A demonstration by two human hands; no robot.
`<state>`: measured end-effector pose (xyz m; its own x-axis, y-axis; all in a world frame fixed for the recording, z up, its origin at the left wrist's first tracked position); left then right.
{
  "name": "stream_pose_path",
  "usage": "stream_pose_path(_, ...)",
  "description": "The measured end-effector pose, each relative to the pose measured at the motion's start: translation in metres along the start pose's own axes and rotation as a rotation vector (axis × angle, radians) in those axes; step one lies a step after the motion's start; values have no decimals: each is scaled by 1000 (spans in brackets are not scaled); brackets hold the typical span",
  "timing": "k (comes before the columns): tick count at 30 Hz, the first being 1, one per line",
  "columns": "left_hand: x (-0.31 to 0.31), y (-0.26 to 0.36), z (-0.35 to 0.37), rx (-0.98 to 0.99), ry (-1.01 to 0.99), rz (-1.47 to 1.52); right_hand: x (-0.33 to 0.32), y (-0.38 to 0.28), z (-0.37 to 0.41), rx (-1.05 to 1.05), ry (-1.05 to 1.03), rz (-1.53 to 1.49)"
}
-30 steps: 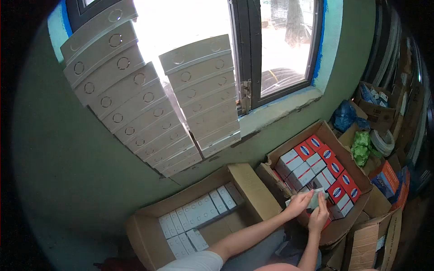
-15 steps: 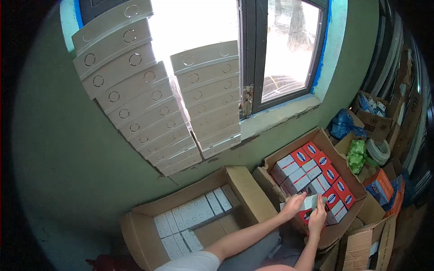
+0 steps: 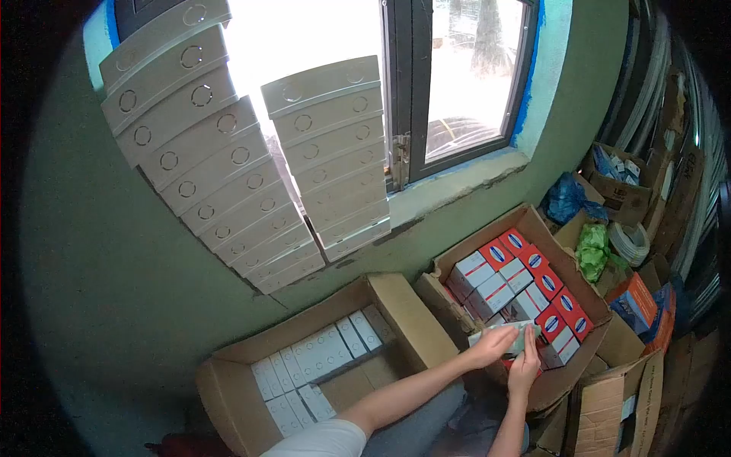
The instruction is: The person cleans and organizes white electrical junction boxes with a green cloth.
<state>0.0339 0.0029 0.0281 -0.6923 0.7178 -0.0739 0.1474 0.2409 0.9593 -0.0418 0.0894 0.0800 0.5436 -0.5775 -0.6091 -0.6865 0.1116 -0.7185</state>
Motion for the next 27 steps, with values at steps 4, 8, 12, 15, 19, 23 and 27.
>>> stream_pose_path(4,2,7,-1,-19,-36,113,-5,36,3,108,129,-56)
stream_pose_path(8,5,4,-1,-74,-62,115,7,19,15,133,63,-21)
stream_pose_path(12,-2,5,-4,-171,-51,62,18,-8,24,22,36,19)
stream_pose_path(15,-8,5,-4,-46,110,77,15,-17,19,-3,22,60)
stream_pose_path(19,-12,-2,-6,-106,59,70,1,30,11,82,175,44)
stream_pose_path(23,-8,8,-8,-16,40,1,4,65,18,336,249,-428)
stream_pose_path(27,5,1,-3,-136,-67,104,1,100,30,388,387,-528)
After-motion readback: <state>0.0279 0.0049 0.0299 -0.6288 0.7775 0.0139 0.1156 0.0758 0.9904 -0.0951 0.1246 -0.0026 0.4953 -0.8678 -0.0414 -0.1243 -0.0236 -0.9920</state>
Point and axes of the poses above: each hand's wrist, its own z-axis away from the middle knuckle, its own x-axis out of the palm, y = z × x, the point moved 9 cm from there along -z, towards the middle knuckle, and after that the axes turned 3 degrees about z, right-handed, at the moved point
